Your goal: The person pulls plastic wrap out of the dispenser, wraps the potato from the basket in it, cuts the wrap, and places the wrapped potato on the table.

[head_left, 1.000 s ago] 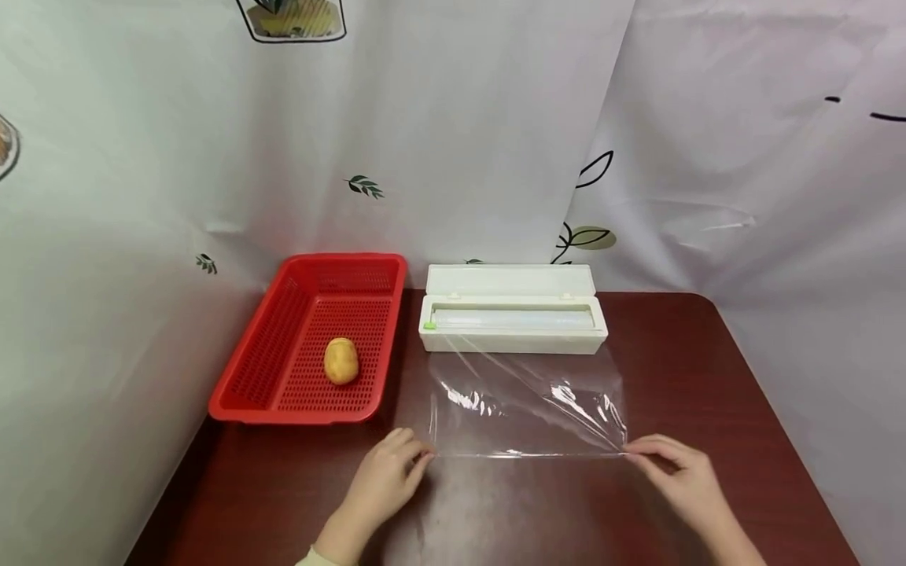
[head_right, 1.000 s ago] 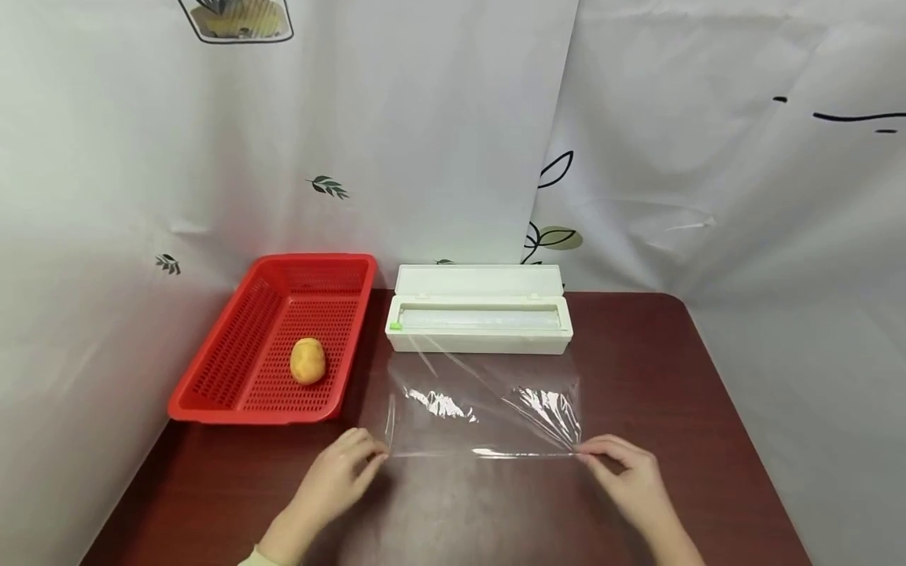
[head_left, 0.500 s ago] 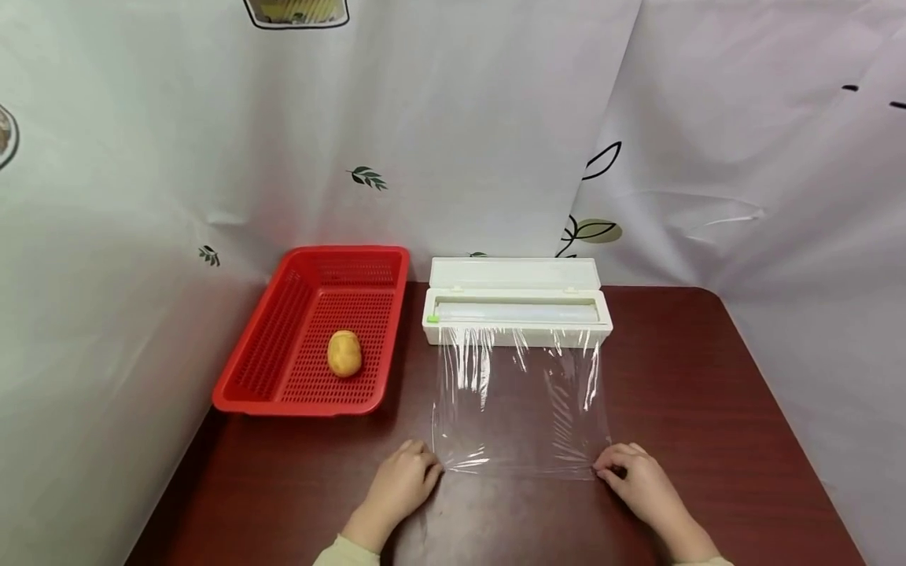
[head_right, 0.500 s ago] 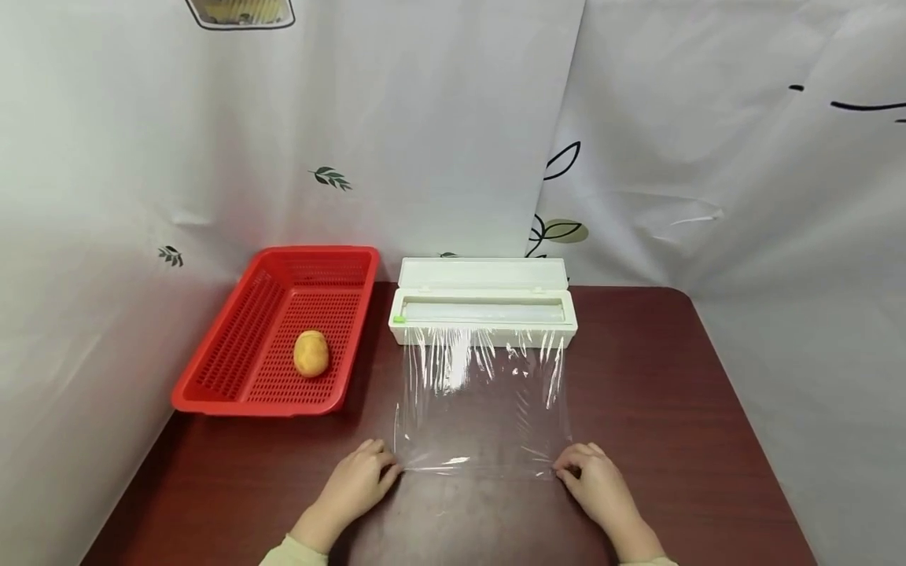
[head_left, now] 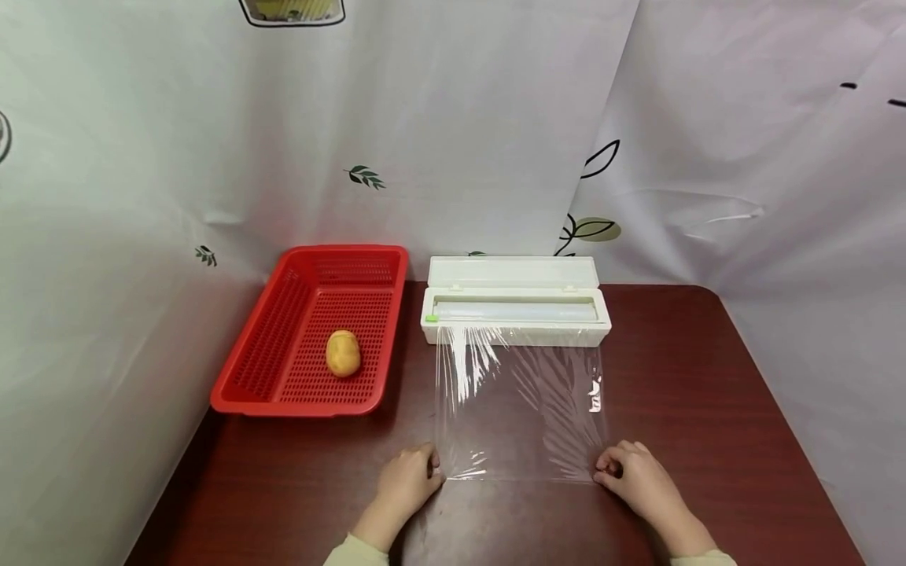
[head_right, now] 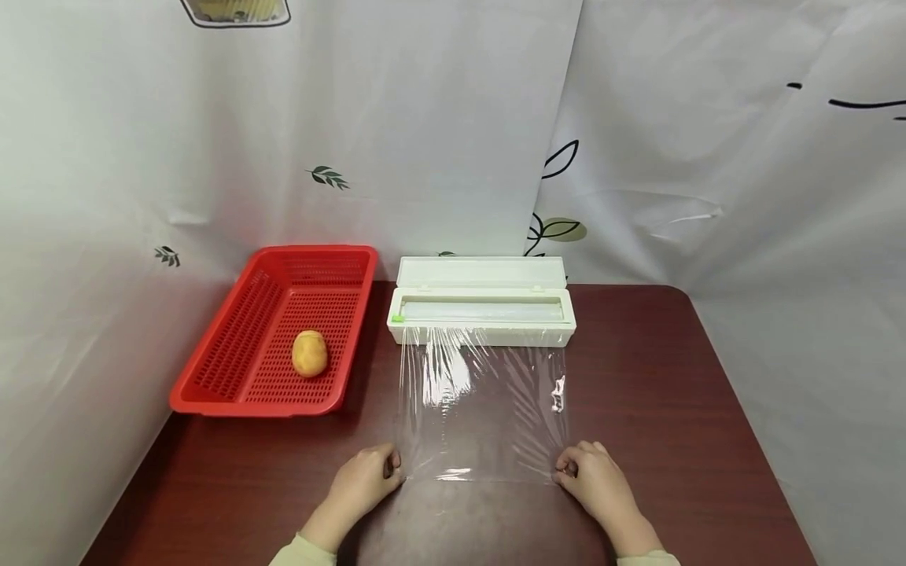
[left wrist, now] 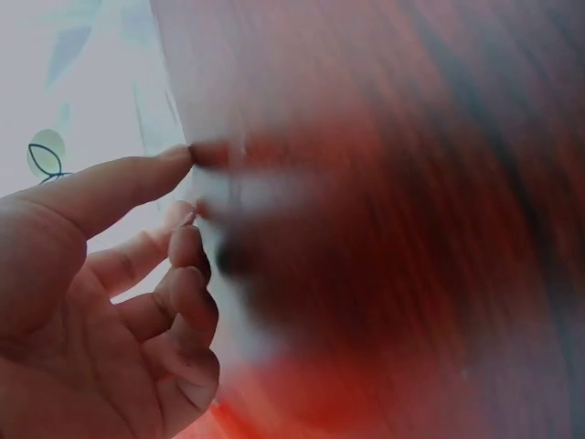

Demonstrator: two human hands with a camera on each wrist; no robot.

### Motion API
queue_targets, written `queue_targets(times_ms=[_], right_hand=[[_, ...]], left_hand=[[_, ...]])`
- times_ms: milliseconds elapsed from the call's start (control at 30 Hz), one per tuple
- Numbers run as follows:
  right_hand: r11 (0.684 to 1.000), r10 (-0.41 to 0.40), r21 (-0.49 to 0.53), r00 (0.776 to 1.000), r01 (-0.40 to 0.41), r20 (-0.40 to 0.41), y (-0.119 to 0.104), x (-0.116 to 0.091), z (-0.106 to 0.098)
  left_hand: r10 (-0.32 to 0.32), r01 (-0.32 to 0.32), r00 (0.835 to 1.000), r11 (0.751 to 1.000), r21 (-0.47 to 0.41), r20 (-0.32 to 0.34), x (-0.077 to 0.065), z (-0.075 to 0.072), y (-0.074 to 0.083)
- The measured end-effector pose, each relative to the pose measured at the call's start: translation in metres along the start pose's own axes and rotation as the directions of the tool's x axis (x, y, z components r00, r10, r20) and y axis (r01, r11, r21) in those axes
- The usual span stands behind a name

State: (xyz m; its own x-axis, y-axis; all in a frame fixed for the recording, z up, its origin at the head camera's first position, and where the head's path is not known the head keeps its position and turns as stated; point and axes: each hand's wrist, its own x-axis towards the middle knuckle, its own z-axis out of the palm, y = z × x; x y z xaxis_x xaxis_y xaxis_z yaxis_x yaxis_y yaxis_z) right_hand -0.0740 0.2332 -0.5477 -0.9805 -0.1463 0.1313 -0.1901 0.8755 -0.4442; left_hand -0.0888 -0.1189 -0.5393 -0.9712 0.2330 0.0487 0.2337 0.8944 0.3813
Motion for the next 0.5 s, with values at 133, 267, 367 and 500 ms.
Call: queue_targets(times_ms=[133, 267, 367, 500], right_hand=[[1.0, 0.007, -0.01, 0.999, -0.007, 0.054, 0.002, -0.002, -0.004], [1.0, -0.012, 0.014, 0.998, 0.012, 0.054, 0.003, -0.003, -0.012], [0.999, -0.012, 0.039, 0.999, 0.011, 0.032, 0.003, -0.001, -0.021], [0.999, -0.01, 0.041, 1.0, 0.011, -0.027, 0.004, 0.004, -0.034]], left_hand=[[-0.01, 0.01, 0.999, 1.0, 0.006, 0.053, -0.004, -0.003, -0.001], [-0.002, 0.014, 0.986, 0.997, -0.07, 0.166, -0.008, -0.02, -0.001], [0.065, 0.01, 0.954, 0.969, -0.249, 0.291, -0.006, -0.061, -0.005], [0.112, 0.014, 0.948, 0.92, -0.392, 0.297, 0.018, -0.138, -0.022]])
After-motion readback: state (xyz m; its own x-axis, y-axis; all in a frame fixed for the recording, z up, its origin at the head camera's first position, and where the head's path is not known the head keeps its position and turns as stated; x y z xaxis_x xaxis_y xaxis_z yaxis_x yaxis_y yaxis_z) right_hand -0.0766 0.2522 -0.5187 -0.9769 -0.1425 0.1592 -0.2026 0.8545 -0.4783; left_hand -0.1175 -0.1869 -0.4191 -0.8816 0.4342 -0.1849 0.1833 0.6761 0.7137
